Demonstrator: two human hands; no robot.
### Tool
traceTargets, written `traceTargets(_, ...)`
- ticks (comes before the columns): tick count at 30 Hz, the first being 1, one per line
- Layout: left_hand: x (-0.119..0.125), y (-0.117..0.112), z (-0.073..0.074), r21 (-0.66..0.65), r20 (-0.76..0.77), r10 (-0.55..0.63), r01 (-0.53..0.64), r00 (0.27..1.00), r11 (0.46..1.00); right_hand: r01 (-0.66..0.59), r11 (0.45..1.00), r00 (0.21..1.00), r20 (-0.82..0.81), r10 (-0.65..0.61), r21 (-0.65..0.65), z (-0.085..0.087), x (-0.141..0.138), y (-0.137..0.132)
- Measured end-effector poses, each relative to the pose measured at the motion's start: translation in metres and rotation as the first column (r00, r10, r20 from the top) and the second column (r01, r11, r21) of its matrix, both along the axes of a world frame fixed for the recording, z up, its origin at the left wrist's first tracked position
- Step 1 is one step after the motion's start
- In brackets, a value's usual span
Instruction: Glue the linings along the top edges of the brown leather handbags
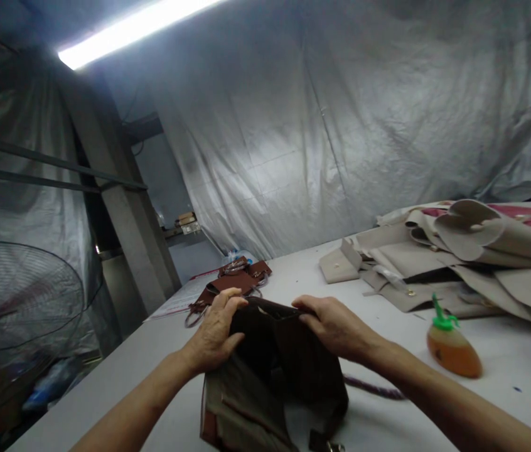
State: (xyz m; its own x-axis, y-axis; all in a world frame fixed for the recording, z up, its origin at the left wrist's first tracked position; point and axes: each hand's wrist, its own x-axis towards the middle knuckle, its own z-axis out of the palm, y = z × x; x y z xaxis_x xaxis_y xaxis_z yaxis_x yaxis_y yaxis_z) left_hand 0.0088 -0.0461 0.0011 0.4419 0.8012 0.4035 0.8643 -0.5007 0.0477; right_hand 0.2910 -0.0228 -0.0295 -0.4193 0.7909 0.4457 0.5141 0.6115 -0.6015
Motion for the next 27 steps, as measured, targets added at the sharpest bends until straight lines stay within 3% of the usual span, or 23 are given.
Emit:
traceTargets(6,0.015,0.034,0.005,-0.017,-0.011,0.011,-0.011,1.000,1.000,0.001,1.000,0.995,-0.104,0.000,0.009,-0.010,0.004,0.016)
traceTargets(12,0.015,0.050,0.001,0.012,0.087,0.016,-0.017,0.996,1.000,-0.027,0.999,0.984,-0.174,0.030,0.022,-0.017,0.005,0.024)
traceTargets(18,0.006,0.070,0.005,-0.134,0.260,-0.059,0.097,0.964,0.986,0.013,1.000,0.977,-0.215,-0.007,0.028,-0.019,0.006,0.038)
traceTargets(27,0.000,0.074,0.006,-0.193,0.408,0.010,0.076,0.913,0.978,0.099,0.994,0.961,-0.256,-0.105,-0.039,-0.018,0.001,0.056)
